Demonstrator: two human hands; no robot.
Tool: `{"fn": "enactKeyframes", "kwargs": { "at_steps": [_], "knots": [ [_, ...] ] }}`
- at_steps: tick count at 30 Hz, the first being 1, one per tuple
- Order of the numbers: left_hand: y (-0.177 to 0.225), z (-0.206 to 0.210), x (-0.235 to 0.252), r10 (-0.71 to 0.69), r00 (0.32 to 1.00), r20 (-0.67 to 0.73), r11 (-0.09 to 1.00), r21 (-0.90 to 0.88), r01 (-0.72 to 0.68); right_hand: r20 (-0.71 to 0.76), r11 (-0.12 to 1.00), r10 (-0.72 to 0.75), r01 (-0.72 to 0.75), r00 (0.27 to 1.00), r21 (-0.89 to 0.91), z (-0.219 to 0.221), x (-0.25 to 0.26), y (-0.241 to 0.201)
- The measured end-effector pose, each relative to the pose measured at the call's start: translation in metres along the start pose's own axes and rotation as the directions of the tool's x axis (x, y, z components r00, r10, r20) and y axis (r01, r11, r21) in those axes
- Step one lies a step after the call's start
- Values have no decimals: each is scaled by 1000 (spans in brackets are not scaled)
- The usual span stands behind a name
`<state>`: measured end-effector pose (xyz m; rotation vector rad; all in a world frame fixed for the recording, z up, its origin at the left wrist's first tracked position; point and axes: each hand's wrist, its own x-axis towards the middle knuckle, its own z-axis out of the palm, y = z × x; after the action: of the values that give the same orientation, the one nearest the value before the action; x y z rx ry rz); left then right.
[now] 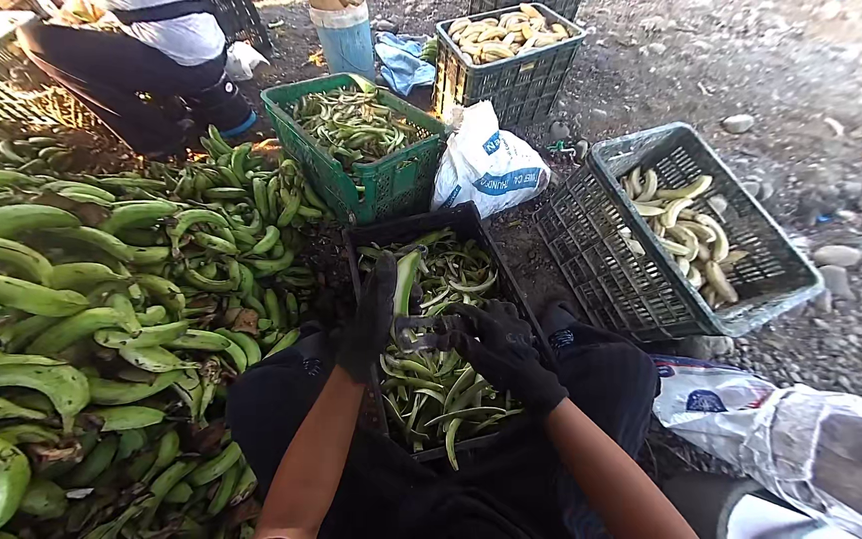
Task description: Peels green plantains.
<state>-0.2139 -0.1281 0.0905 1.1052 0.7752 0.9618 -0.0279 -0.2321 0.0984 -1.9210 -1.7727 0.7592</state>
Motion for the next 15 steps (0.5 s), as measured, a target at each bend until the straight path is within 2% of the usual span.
{"fn": "enactKeyframes", "kwargs": {
  "at_steps": [3,8,11,15],
  "knots": [
    [-4,8,-3,13,995,-104,997,74,-5,-23,990,122,-120,992,70,11,15,-4],
    [-9,23,-8,-24,982,-186,998,61,36,-239,934,356,-338,903,114,21,49,-9],
    [-5,22,-6,-45,985,-169,998,36,52,-242,928,372,-355,896,111,13,55,-13],
    [-6,16,-17,-107,991,-80,969,213,122,-292,923,381,-340,877,182,0,60,8]
  ]
}}
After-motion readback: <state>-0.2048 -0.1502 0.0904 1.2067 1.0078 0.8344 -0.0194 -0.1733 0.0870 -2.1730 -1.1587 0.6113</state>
